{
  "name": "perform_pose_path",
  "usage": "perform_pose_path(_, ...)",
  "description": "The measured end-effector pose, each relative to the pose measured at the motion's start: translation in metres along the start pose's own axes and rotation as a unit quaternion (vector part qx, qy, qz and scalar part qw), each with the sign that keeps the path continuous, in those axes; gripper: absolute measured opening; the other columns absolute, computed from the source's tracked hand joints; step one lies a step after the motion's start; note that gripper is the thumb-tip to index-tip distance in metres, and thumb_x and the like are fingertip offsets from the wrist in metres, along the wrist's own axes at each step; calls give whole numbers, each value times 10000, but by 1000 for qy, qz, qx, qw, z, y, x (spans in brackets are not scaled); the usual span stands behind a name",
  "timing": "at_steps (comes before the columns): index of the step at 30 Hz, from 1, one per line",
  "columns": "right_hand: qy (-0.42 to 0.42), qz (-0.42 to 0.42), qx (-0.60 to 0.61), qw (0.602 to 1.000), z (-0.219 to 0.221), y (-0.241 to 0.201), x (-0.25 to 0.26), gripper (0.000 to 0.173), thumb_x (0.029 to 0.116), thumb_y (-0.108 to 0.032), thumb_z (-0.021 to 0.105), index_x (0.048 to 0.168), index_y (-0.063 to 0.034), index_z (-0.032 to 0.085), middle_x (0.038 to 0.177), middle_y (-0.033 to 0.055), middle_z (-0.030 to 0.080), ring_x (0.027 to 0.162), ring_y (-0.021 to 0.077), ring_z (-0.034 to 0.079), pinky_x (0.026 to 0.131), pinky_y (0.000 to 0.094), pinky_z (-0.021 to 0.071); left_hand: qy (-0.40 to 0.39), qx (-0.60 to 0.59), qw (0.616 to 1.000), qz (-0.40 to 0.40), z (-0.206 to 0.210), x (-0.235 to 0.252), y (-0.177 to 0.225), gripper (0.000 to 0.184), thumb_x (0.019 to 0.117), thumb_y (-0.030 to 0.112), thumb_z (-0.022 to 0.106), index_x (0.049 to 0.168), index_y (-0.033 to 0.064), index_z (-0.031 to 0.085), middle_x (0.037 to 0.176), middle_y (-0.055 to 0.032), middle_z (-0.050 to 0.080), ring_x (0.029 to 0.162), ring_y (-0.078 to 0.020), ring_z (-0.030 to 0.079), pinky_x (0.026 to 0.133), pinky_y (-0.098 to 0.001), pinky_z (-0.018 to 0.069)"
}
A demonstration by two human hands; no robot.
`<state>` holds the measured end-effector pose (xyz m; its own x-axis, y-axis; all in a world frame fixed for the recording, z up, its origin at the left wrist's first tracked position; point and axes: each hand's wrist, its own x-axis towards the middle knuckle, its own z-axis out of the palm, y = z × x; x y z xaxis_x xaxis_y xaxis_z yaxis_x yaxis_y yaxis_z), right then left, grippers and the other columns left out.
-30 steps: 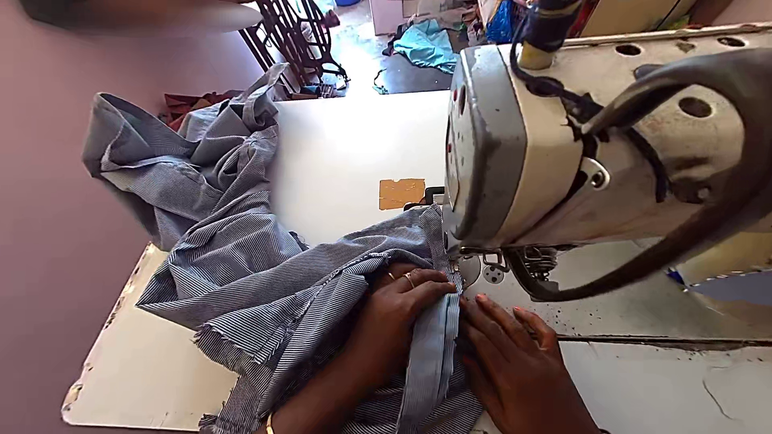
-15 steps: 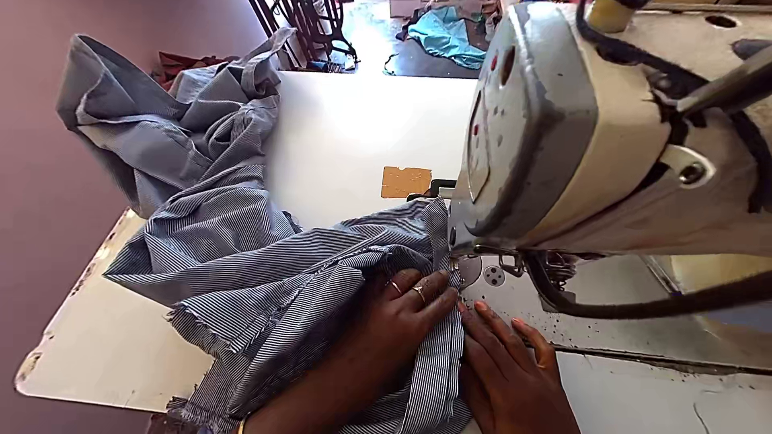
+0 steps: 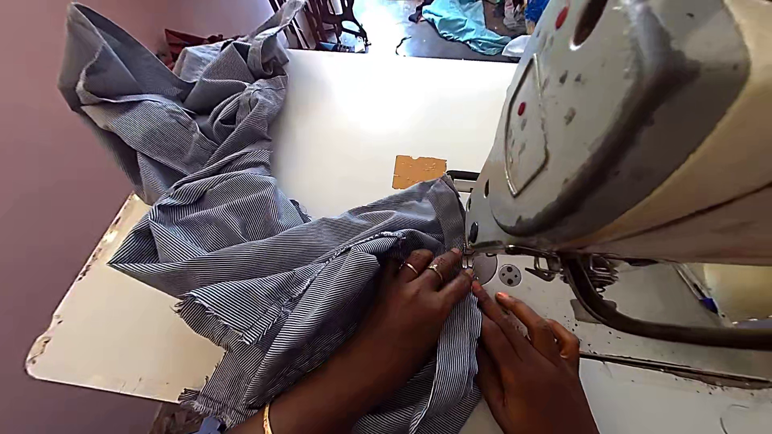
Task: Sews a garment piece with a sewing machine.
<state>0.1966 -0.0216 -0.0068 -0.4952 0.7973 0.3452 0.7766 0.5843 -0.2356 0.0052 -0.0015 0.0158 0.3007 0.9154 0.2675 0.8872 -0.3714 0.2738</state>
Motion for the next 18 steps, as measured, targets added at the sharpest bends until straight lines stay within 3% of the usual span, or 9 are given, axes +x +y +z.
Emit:
perform_pose_path(3,17,64,52,996,-7,-2,1,399,1022,-338,519,1343,-152,666,1317,27,695,1216,257,606,999,477,414,19,-37,997,-64,-17,-12,18,433,822,-11,671,1223,149,703,1322,-133,618,1239,-337,578,945,-496,506)
perform_pose_path(5,31,108,48,993,-11,-4,4,459,972,-438,588,1253,-90,690,1167,160,671,1034,366,608,845,528,443,72,-45,988,-132,-16,-25,31,431,814,-57,669,1221,84,649,1241,-180,613,1140,-357,615,896,-478,542)
perform_pose_path(7,29,116,51,992,-9,-8,8,380,958,-418,603,1054,-69,722,1108,190,655,990,398,614,808,532,478,90,-20,981,-173,-10,-35,31,318,884,79,676,1196,65,619,1177,-176,619,1058,-367,631,848,-496,545)
perform_pose_path(8,33,112,73,990,-6,-10,11,302,950,-351,603,971,-75,724,1074,160,663,981,357,624,818,484,511,85,1,980,-177,-8,-38,29,288,926,152,658,1194,50,632,1193,-183,636,1075,-377,644,867,-510,548)
perform_pose_path(10,42,130,187,973,-4,-18,15,218,961,-234,577,960,-52,699,980,72,688,896,179,653,773,305,554,57,21,986,-155,-7,-39,16,275,998,224,598,1187,35,662,1244,-185,651,1146,-375,646,935,-515,543)
perform_pose_path(12,8,219,426,878,-11,-26,20,149,1009,-173,588,1025,-25,581,857,-3,650,749,20,636,672,164,549,30,-3,994,-106,-11,-36,-7,271,1035,235,547,1220,68,652,1254,-152,653,1169,-333,648,957,-499,550)
perform_pose_path(14,-62,328,613,717,-22,-31,24,234,962,-53,646,1131,-36,485,903,35,685,761,83,691,689,243,596,3,-55,996,-69,-21,-27,-28,297,1024,233,588,1256,62,659,1282,-147,661,1165,-316,658,963,-510,549)
perform_pose_path(15,-84,344,636,686,-23,-31,24,329,927,-5,662,1196,-35,475,941,50,702,792,112,713,721,273,615,-4,-69,996,-59,-27,-22,-31,308,1009,235,616,1263,65,661,1281,-140,663,1160,-302,659,966,-502,549)
perform_pose_path(18,-112,318,597,728,-25,-34,17,422,900,-4,642,1294,-17,490,1014,40,737,867,97,734,770,265,622,31,-107,993,-38,-31,-9,-14,274,913,110,700,1183,67,687,1179,-117,691,1080,-252,684,916,-443,577)
